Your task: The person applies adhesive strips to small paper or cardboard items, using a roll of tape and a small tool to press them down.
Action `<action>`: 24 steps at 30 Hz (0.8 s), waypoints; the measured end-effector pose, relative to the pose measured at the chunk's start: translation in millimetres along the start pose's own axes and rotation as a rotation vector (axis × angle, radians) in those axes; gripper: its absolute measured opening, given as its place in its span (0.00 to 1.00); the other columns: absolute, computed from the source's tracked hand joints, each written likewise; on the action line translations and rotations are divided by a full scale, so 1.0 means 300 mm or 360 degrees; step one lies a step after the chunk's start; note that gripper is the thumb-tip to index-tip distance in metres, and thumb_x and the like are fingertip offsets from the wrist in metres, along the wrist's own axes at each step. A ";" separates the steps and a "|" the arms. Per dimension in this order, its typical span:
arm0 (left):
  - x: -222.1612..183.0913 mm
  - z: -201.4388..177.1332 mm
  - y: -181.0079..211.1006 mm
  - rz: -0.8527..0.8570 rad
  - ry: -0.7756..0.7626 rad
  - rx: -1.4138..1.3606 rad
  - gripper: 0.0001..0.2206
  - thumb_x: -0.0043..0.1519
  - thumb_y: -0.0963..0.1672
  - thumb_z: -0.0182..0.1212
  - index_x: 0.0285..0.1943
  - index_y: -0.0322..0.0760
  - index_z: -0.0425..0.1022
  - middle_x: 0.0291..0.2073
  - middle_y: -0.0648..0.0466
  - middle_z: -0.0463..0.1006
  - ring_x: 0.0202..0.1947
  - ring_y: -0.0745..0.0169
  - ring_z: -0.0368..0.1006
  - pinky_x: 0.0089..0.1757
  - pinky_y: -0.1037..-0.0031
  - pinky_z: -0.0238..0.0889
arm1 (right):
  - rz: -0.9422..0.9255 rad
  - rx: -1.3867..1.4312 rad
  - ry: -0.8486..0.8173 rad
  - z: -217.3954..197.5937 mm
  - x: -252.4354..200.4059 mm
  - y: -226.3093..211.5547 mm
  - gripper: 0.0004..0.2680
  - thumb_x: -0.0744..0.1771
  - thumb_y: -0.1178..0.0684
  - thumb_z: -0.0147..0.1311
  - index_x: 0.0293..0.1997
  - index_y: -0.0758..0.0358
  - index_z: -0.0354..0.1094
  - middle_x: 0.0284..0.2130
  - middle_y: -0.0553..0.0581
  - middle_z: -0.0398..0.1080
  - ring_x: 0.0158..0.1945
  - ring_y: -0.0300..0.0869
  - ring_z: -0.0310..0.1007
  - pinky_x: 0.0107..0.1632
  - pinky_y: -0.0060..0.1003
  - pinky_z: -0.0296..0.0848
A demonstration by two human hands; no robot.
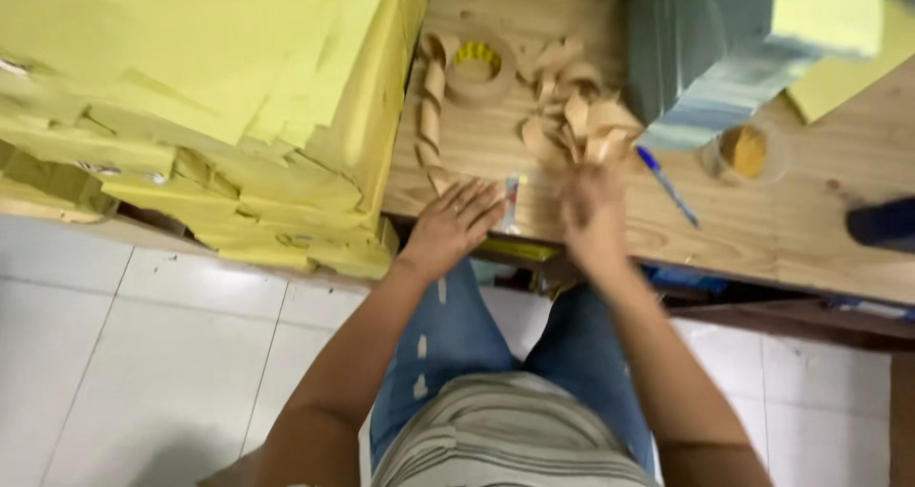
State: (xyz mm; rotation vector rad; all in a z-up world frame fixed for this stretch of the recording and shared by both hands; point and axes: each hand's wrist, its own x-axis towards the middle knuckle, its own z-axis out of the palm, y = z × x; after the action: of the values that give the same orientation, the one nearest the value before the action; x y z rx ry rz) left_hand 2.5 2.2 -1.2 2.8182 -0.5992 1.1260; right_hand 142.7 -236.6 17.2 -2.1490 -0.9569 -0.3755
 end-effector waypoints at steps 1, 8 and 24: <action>0.011 0.014 0.000 0.0008 0.0023 0.0019 0.33 0.50 0.44 0.78 0.67 0.42 0.72 0.64 0.43 0.73 0.63 0.39 0.70 0.60 0.52 0.65 | -0.0024 -0.0006 0.0017 -0.006 -0.007 -0.052 0.11 0.67 0.60 0.54 0.55 0.72 0.69 0.50 0.80 0.69 0.61 0.76 0.63 0.66 0.68 0.59; 0.025 0.069 0.047 -0.0012 0.0018 -0.0053 0.41 0.44 0.43 0.80 0.71 0.37 0.67 0.63 0.42 0.74 0.66 0.42 0.68 0.64 0.55 0.60 | -0.0217 -0.0314 0.0002 0.063 -0.158 -0.190 0.09 0.70 0.46 0.53 0.55 0.46 0.75 0.48 0.51 0.65 0.51 0.50 0.64 0.54 0.45 0.61; 0.036 -0.036 -0.049 0.0078 -0.0166 0.0091 0.32 0.49 0.48 0.79 0.61 0.34 0.71 0.56 0.38 0.74 0.61 0.39 0.70 0.64 0.51 0.59 | -0.0273 -0.0272 0.0308 -0.032 -0.170 -0.137 0.09 0.70 0.48 0.56 0.56 0.48 0.78 0.40 0.56 0.62 0.45 0.55 0.62 0.51 0.46 0.62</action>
State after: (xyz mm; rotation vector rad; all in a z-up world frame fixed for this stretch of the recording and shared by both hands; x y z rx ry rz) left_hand 8.0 14.1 15.3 2.9416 -0.6575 1.0243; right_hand 78.1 -251.6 18.2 -2.1398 -1.0315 -0.7596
